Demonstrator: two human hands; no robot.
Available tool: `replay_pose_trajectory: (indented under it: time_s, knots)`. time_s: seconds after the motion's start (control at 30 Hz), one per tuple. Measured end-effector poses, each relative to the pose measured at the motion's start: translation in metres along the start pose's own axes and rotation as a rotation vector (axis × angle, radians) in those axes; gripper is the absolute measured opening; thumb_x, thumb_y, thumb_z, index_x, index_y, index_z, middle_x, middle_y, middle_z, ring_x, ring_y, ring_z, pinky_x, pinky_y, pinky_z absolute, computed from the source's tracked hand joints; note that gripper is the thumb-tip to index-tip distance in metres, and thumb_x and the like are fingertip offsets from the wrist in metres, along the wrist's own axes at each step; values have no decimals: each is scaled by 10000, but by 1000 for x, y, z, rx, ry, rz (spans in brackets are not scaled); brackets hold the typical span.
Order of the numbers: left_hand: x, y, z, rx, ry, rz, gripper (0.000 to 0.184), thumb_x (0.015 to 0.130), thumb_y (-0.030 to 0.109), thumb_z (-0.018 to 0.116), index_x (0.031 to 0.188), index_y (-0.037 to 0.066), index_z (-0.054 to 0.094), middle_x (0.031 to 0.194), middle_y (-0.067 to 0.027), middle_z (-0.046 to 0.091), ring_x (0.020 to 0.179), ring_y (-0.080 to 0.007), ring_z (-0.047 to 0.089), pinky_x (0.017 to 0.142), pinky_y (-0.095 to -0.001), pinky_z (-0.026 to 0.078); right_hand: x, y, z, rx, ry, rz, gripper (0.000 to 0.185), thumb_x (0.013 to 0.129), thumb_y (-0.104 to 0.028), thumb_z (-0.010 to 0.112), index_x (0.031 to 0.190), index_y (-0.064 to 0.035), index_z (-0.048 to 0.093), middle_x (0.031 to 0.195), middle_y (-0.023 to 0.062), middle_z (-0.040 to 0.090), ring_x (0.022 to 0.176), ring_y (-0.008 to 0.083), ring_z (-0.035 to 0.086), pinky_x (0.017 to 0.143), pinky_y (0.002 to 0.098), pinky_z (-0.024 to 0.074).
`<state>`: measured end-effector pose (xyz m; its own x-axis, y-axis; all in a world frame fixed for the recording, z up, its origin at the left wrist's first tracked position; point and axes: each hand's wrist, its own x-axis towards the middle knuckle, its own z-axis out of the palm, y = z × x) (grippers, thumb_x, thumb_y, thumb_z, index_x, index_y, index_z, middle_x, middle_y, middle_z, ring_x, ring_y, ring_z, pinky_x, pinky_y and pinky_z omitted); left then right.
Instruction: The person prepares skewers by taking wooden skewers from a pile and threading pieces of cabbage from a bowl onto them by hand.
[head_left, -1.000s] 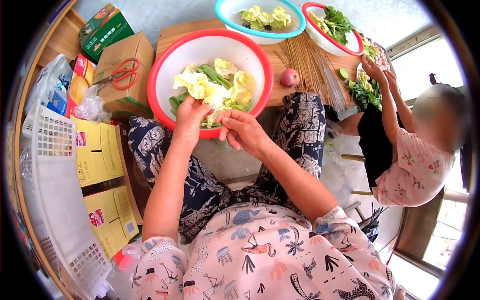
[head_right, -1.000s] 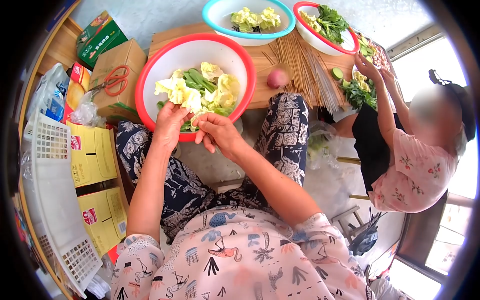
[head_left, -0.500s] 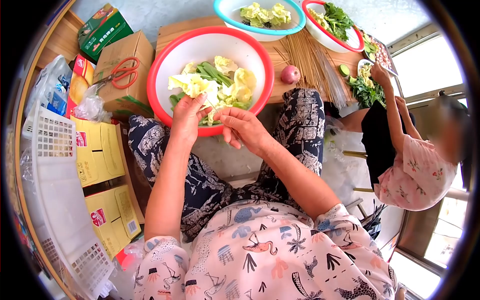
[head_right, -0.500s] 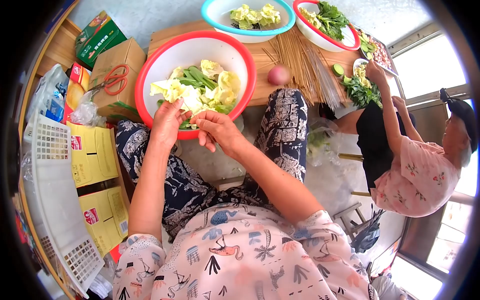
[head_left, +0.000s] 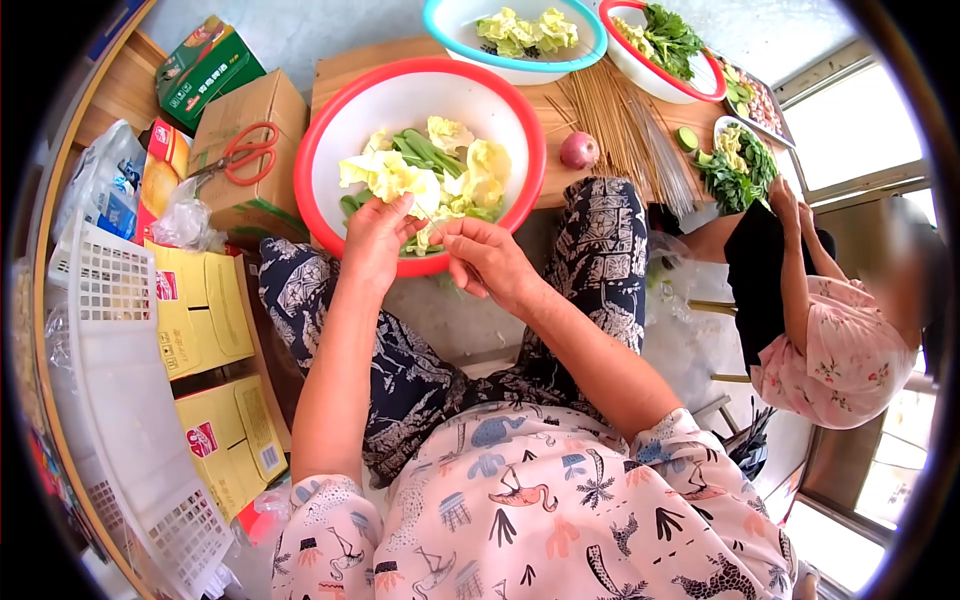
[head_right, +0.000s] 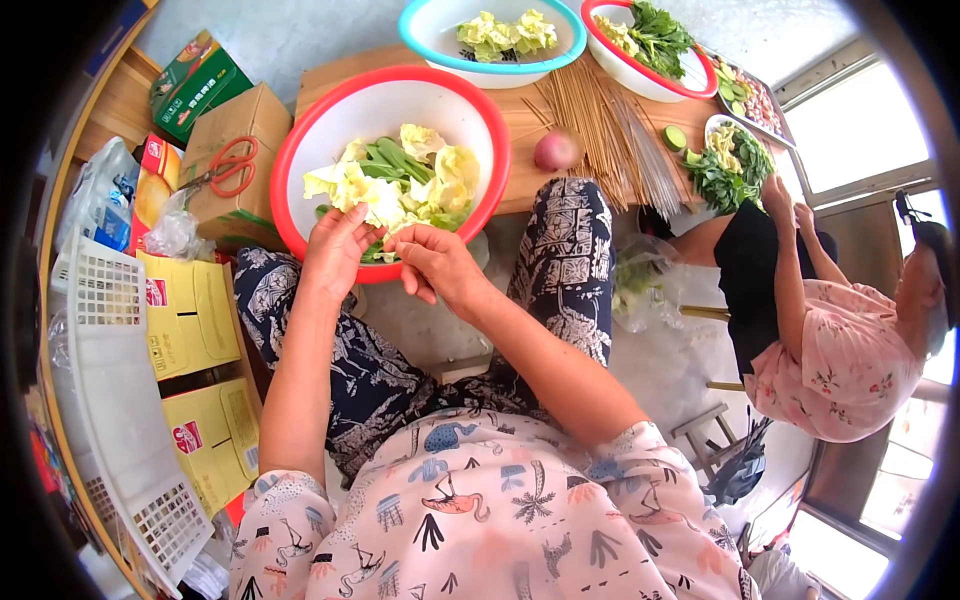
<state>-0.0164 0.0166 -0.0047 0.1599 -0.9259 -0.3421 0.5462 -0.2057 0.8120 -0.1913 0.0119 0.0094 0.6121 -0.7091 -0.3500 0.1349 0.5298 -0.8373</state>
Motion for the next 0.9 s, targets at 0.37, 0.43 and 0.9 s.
replay_pose_trajectory:
  time_s: [0.37,0.43,0.9]
  knots:
    - [-1,0,-1,33,-19,40,217,865,106,613,1058,14,577,1025,-46,616,899,-144,594,771,-298,508,2,6,1,-23,19,-47,142,940,-124,448,963,-54,569,530,12,499,376,60,367,351,197,264]
    - [0,-1,0,43,-12,38,219,865,106,612,1061,15,577,1024,-46,616,899,-142,594,768,-297,510,1,5,1,-22,23,-41,142,939,-123,449,963,-55,570,531,9,497,378,58,366,351,196,262]
    - [1,3,-8,-32,82,149,137,874,146,598,952,46,547,952,-30,560,895,-148,546,810,-335,485,-18,-3,1,-813,277,-453,117,854,-102,544,892,-9,605,609,113,563,530,180,560,527,304,439]
